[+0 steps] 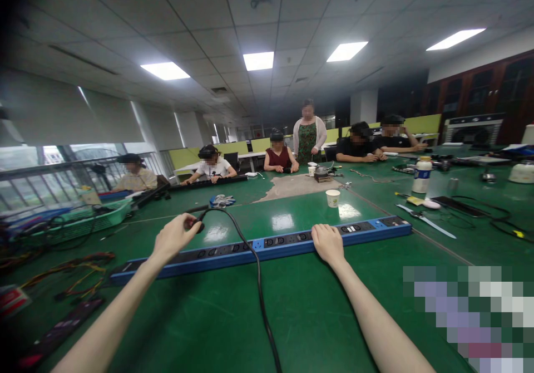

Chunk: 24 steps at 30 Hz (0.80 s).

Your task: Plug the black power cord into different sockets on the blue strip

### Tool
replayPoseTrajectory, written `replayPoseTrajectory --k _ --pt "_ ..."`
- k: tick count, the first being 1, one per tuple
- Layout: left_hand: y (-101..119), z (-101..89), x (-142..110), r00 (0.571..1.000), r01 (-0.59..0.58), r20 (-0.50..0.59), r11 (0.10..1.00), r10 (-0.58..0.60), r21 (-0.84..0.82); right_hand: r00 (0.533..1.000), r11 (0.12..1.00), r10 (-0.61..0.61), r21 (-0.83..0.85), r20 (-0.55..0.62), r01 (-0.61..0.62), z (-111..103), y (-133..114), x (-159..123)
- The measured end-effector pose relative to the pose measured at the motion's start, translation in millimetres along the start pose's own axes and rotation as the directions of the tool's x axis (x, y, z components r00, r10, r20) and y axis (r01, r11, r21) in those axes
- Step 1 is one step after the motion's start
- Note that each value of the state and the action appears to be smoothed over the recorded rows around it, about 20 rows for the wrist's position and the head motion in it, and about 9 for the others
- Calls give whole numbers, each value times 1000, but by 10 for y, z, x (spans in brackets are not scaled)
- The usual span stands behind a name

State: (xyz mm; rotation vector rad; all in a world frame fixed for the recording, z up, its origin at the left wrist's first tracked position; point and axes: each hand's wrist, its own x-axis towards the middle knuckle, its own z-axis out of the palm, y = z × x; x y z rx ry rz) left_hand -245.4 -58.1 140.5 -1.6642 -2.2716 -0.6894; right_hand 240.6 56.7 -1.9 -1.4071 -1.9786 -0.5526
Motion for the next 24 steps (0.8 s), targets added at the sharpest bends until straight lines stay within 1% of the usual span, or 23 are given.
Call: replayPoseTrajectory --k 2,4,8,10,12,14,15,17,19,21,22,24 --pt "92 -88 4 991 -93 88 992 100 -87 1000 1000 -5 -2 4 5 -2 2 0" --pt "137 -98 -41 968 -170 160 974 194 -152 1000 1000 -16 -9 9 16 -3 6 1" --pt "125 3 -192 900 -304 220 903 377 -303 1000 1000 -18 -25 15 19 -2 12 6" --pt "94 65 -254 870 -346 240 880 431 -324 1000 1000 -11 -24 13 11 -2 13 8" --pt "57 136 -298 859 -395 245 886 450 -243 1000 1000 -7 -23 10 7 -4 12 8" --pt "19 227 -328 846 -470 229 877 481 -103 1000 1000 -5 -24 9 5 -9 10 7" --pt "2 279 -340 831 -515 223 856 509 -36 1000 1000 -5 -25 9 6 -11 8 6" --pt "-26 388 -361 784 -604 229 795 577 63 1000 1000 -5 -27 10 5 -14 7 6" --pt "-46 484 -380 737 -668 234 737 634 105 1000 1000 -3 -26 11 3 -12 7 6" --pt "-63 550 -394 705 -704 230 702 670 112 1000 1000 3 -21 10 -3 -6 10 9" --pt "-72 570 -401 700 -709 226 696 677 112 1000 1000 5 -16 10 -5 -2 11 10" --pt "-85 585 -415 703 -706 223 701 675 103 1000 1000 10 -8 9 -10 4 13 12"
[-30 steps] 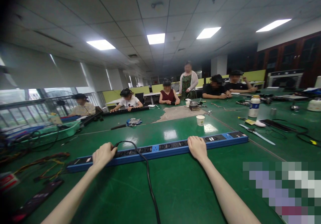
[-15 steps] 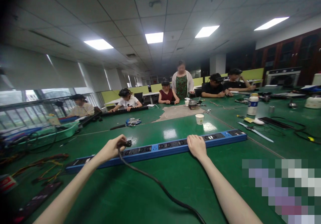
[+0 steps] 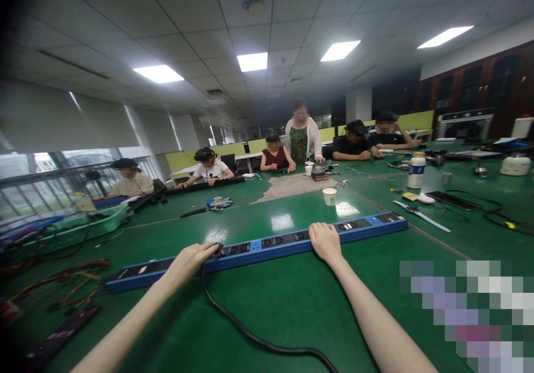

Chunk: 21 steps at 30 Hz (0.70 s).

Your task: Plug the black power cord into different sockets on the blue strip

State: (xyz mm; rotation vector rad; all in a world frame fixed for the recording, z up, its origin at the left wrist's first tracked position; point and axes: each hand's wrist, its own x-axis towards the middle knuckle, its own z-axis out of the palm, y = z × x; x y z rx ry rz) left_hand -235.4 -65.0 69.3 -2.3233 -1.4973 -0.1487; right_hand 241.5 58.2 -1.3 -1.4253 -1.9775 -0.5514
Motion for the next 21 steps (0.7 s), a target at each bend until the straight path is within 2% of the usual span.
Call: replayPoseTrajectory --k 4,7,10,14,17,21 --pt "72 -40 -20 999 36 -20 994 -39 -107 1000 1000 8 6 -1 -8 5 0 0" --pt "190 -93 2 990 112 -52 966 -128 -234 1000 1000 8 1 0 -8 7 1 -2" --pt "270 -94 45 960 217 -90 912 -264 -349 1000 1000 5 -3 3 -5 10 6 -1" --pt "244 7 85 903 341 -104 841 -418 -420 1000 1000 2 0 5 -2 8 8 0" --pt "236 49 100 893 365 -108 845 -436 -390 1000 1000 6 -1 2 -6 0 4 -1" --pt "364 -47 121 922 335 -86 891 -376 -304 1000 1000 7 2 5 -7 -4 -3 -2"
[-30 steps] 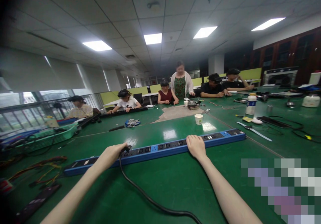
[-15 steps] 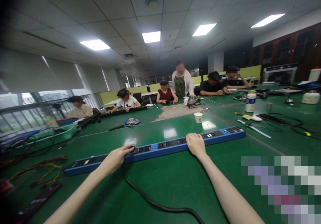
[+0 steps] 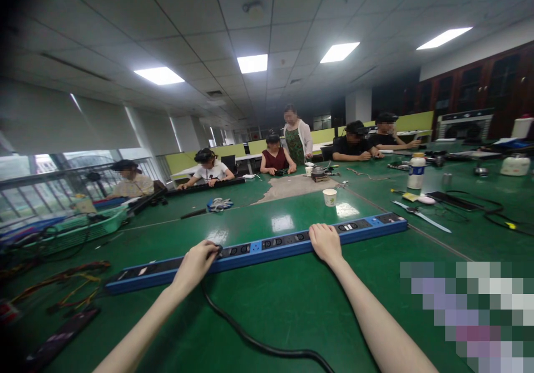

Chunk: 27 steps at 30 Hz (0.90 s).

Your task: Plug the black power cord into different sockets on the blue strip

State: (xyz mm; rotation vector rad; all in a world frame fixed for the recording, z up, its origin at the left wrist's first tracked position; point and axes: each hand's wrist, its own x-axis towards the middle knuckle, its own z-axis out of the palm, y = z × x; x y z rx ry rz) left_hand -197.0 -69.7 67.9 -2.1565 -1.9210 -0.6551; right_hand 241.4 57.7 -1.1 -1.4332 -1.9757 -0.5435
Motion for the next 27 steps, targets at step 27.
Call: replayPoseTrajectory --k 27 --pt "728 -20 355 970 164 105 911 -218 378 1000 1000 -16 6 4 16 -28 -3 -6"
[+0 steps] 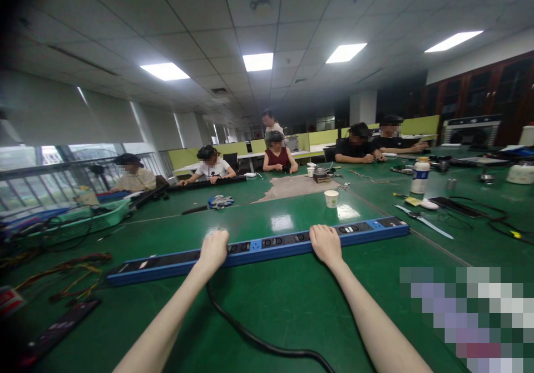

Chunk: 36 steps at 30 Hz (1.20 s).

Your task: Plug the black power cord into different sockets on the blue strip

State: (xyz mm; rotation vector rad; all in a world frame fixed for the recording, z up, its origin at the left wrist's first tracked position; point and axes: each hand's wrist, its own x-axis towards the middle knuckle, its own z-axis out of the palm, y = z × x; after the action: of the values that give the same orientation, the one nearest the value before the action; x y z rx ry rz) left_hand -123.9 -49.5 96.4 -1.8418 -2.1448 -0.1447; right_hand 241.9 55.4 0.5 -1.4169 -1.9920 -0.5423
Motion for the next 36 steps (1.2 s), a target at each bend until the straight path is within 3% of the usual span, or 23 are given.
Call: replayPoseTrajectory --k 4,8,14,17,22,25,30,36 --pt "-180 95 -35 994 100 -26 989 -103 -105 1000 1000 1 -1 -1 -1 2 5 -3" --pt "-246 125 -169 992 101 -56 983 -111 -156 1000 1000 3 0 3 -3 -1 0 -1" --pt "-255 185 -263 978 201 -42 978 -204 -57 1000 1000 19 -5 2 -19 -5 -2 8" --pt "-231 115 -257 978 203 -51 979 -203 -2 1000 1000 22 -4 3 -22 -8 4 9" --pt "20 -224 -221 962 193 -175 976 -208 -96 1000 1000 26 1 3 -26 1 12 10" --pt "263 -295 -185 981 36 -177 969 -82 -246 1000 1000 31 2 -1 -31 14 15 13" --pt "577 -14 -133 983 -146 -158 911 90 -385 999 999 35 12 -6 -35 29 20 13" --pt "680 183 -129 992 -84 -117 953 51 -292 999 999 36 28 -13 -35 33 29 10"
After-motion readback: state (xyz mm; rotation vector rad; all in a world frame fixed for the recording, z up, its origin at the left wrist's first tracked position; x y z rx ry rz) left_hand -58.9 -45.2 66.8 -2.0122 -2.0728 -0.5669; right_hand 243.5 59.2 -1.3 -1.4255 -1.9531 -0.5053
